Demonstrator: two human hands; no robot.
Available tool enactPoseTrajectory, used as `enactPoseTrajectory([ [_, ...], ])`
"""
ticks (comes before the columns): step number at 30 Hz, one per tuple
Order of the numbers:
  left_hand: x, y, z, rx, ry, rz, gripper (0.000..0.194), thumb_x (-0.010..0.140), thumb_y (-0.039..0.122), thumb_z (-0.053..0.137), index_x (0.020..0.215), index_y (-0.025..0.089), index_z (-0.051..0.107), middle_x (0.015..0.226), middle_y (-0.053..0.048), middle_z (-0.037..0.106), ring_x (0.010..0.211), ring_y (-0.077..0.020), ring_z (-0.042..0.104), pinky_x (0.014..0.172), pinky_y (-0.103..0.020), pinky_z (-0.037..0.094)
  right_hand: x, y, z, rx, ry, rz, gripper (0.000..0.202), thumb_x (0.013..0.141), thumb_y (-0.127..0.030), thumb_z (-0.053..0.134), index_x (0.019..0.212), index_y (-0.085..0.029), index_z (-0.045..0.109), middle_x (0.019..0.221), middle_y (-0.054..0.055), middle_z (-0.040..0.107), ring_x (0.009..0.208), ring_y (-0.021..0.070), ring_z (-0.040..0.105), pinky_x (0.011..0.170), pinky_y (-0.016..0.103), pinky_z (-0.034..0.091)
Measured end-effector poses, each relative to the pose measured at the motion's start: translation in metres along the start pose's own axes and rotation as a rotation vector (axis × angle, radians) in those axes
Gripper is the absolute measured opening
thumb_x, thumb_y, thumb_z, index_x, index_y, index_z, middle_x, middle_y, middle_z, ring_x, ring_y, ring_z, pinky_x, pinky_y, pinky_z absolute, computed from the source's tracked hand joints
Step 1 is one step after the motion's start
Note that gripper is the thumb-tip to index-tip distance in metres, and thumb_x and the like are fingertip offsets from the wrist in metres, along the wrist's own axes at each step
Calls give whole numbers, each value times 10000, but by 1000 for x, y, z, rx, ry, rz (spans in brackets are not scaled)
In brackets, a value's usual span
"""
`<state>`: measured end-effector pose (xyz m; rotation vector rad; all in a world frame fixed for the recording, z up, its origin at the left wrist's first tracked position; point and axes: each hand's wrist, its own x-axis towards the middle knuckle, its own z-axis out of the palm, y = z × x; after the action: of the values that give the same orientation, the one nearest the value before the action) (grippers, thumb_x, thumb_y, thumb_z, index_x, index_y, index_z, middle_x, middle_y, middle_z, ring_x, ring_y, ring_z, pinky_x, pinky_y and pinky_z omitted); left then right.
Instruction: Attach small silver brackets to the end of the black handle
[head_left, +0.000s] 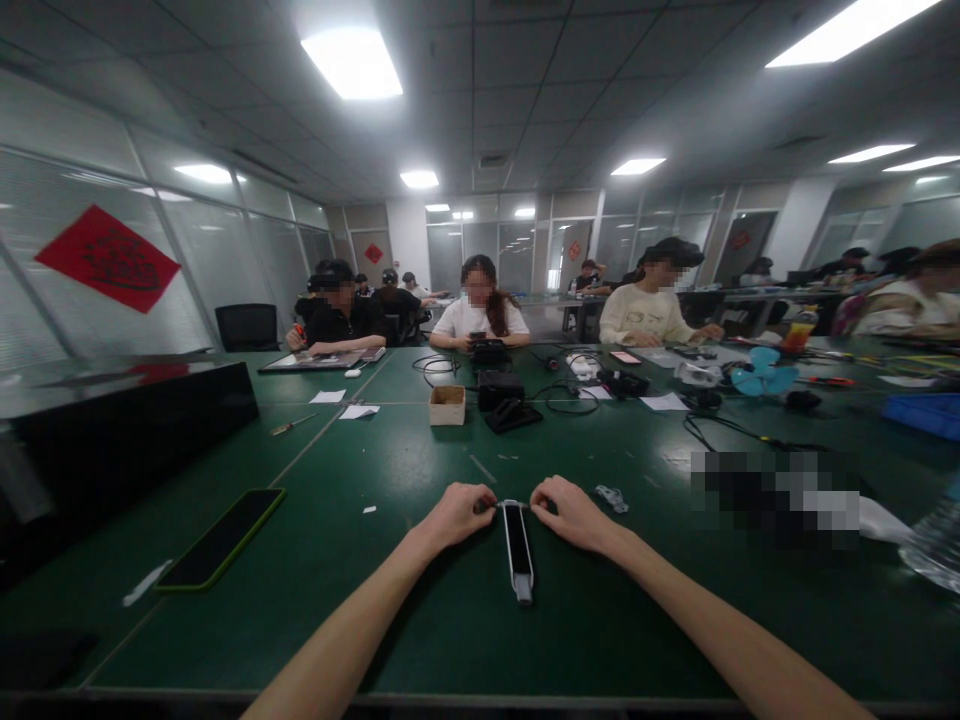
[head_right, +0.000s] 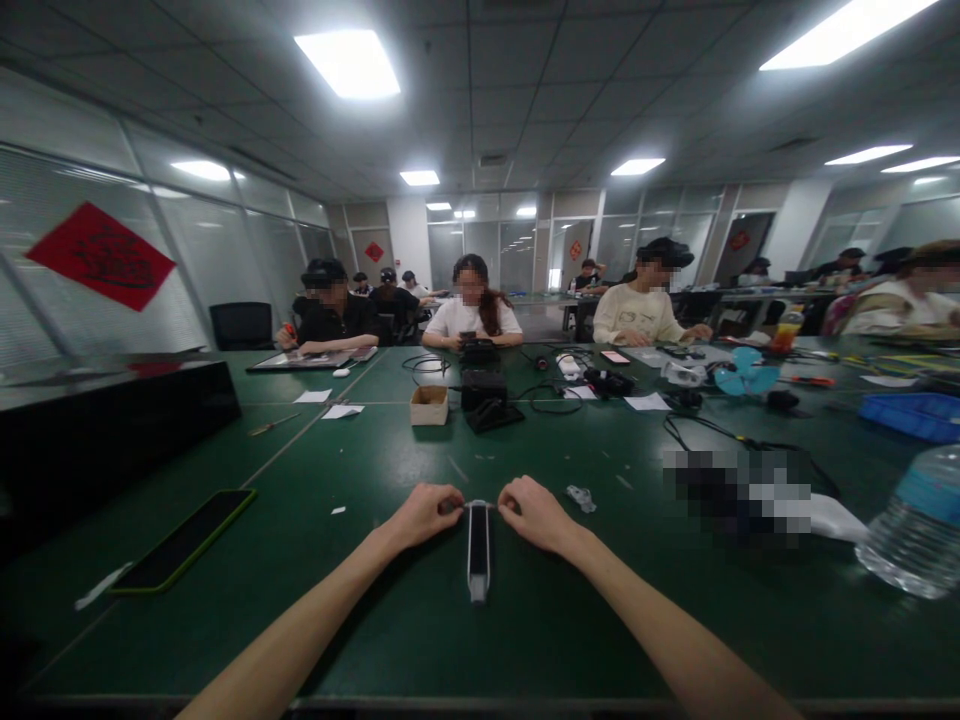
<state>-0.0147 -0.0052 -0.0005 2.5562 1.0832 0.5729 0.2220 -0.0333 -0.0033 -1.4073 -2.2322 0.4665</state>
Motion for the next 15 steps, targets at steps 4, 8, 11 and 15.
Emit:
enactPoseTrajectory([
  [4, 1, -3, 3, 12, 9, 2, 156, 808, 205, 567, 917, 165, 671, 810, -7, 682, 677, -121, 609, 643, -203, 460, 0, 0, 0, -15, 8, -23, 172, 848, -295, 502, 859, -185, 634, 847, 42, 589, 783, 168, 512, 697, 301, 418],
  [8, 1, -4, 4, 42, 4, 44, 174, 842, 229, 536, 939, 179, 672, 847, -7, 679, 713, -124, 610, 658, -204, 455, 0, 0, 0, -9, -5, -24, 179, 854, -309, 505, 872, -188, 636, 863, 39, 589, 784, 163, 510, 705, 300, 419],
  [11, 0, -3, 2, 76, -1, 56, 183, 859, 248, 525, 955, 190, 669, 859, -6, 676, 725, -128, 609, 659, -211, 451, 1, 3, -4, -25, -3, -27, 182, 857, -314, 504, 877, -192, 639, 869, 39, 591, 794, 167, 509, 708, 302, 419],
  [15, -1, 0, -1, 107, -3, 85, 188, 879, 261, 505, 969, 199, 657, 877, -4, 669, 763, -135, 610, 679, -225, 452, 4, 15, -18, -143, 80, -23, 197, 871, -288, 475, 886, -175, 636, 880, 57, 596, 845, 188, 507, 769, 328, 414],
])
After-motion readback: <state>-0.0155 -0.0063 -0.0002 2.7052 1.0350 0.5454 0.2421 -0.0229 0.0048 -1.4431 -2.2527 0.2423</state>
